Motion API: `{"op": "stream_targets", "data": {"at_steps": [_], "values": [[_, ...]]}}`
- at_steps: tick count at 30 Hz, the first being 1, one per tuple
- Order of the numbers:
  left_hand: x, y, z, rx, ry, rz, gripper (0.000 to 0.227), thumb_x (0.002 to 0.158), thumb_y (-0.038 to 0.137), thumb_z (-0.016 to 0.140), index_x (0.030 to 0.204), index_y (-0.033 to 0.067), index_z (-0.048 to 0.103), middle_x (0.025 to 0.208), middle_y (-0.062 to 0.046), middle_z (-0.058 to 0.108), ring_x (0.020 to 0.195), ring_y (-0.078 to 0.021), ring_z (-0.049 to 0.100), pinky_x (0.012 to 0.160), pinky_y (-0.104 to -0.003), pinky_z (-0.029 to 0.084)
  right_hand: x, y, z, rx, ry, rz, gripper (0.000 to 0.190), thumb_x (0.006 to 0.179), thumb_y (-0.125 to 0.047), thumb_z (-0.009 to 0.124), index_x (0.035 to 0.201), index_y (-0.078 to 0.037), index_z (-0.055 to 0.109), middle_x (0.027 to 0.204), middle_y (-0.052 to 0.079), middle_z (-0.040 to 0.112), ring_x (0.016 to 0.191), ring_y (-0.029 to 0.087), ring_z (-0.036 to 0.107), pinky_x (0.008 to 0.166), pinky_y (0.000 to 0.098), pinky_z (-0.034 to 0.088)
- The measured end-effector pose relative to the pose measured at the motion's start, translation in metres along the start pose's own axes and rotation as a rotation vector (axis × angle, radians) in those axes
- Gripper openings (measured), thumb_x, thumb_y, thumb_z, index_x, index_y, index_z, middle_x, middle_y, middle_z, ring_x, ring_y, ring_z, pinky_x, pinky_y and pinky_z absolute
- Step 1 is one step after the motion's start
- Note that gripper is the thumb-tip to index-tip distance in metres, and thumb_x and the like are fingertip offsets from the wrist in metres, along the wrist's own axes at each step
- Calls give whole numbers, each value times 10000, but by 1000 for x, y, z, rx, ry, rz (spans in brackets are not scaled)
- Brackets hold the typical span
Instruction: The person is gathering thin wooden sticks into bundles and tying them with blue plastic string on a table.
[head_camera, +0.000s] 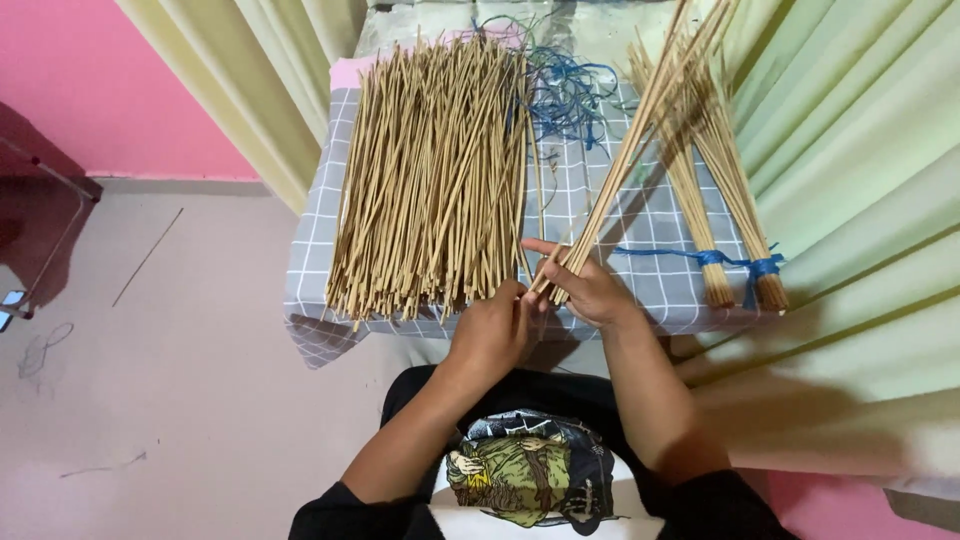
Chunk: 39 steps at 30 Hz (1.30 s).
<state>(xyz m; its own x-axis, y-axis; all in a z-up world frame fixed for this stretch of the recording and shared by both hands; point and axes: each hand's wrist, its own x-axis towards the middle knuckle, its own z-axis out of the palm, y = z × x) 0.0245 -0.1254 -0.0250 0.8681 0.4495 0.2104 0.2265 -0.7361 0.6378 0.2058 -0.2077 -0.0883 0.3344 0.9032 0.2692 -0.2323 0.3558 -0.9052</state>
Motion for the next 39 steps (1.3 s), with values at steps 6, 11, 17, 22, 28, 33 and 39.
{"op": "stream_targets", "data": {"at_steps": [6, 11, 17, 22, 28, 33, 39], "values": [[2, -7, 3, -68, 41, -66, 216, 1033, 321, 496, 1115, 146, 593, 677, -259, 705, 731, -527, 713, 659, -596, 537, 1, 13, -15, 49, 34, -6, 442, 1036, -179, 591, 1388, 73, 501, 768, 142, 659, 601, 238, 725, 545, 315, 624], [9, -14, -70, -29, 242, -166, 224, 1068, 289, 489, 1137, 124, 624, 664, -216, 717, 717, -473, 734, 679, -559, 555, 3, 18, -23, 138, 49, 24, 418, 1034, -173, 569, 1377, 59, 508, 732, 153, 635, 555, 234, 728, 506, 306, 613], [23, -87, -108, 309, 537, -242, 193, 1072, 219, 544, 1084, 67, 664, 722, -199, 720, 719, -449, 715, 679, -553, 550, 4, 15, -20, 149, 44, 34, 413, 1031, -186, 581, 1362, 49, 508, 731, 155, 632, 533, 218, 714, 511, 316, 616], [21, -134, -90, 436, 528, -261, 185, 1014, 195, 590, 981, 46, 696, 791, -181, 710, 747, -418, 715, 671, -524, 573, 4, 15, -19, 153, 46, 35, 395, 1039, -187, 562, 1350, 50, 506, 730, 153, 624, 525, 211, 699, 515, 330, 618], [14, -111, -81, 400, 598, -115, 176, 931, 111, 678, 1051, -1, 743, 935, -215, 661, 879, -437, 693, 740, -501, 568, 5, 14, -20, 128, 50, 49, 384, 1043, -186, 550, 1349, 40, 498, 741, 149, 619, 538, 203, 694, 527, 328, 619], [7, -20, -48, -69, 276, 126, 214, 990, 291, 655, 1048, 115, 763, 871, -148, 732, 877, -407, 726, 746, -482, 569, 5, 19, -20, 91, 96, 70, 329, 1026, -166, 614, 1293, 17, 557, 767, 96, 597, 590, 197, 675, 558, 326, 591], [19, -22, 19, 132, 45, 179, 249, 981, 348, 605, 1108, 157, 703, 809, -125, 750, 758, -397, 749, 631, -518, 573, -1, 16, -13, 5, 121, 78, 389, 1007, -243, 654, 1275, 34, 599, 802, 46, 615, 664, 102, 644, 624, 257, 605]]}}
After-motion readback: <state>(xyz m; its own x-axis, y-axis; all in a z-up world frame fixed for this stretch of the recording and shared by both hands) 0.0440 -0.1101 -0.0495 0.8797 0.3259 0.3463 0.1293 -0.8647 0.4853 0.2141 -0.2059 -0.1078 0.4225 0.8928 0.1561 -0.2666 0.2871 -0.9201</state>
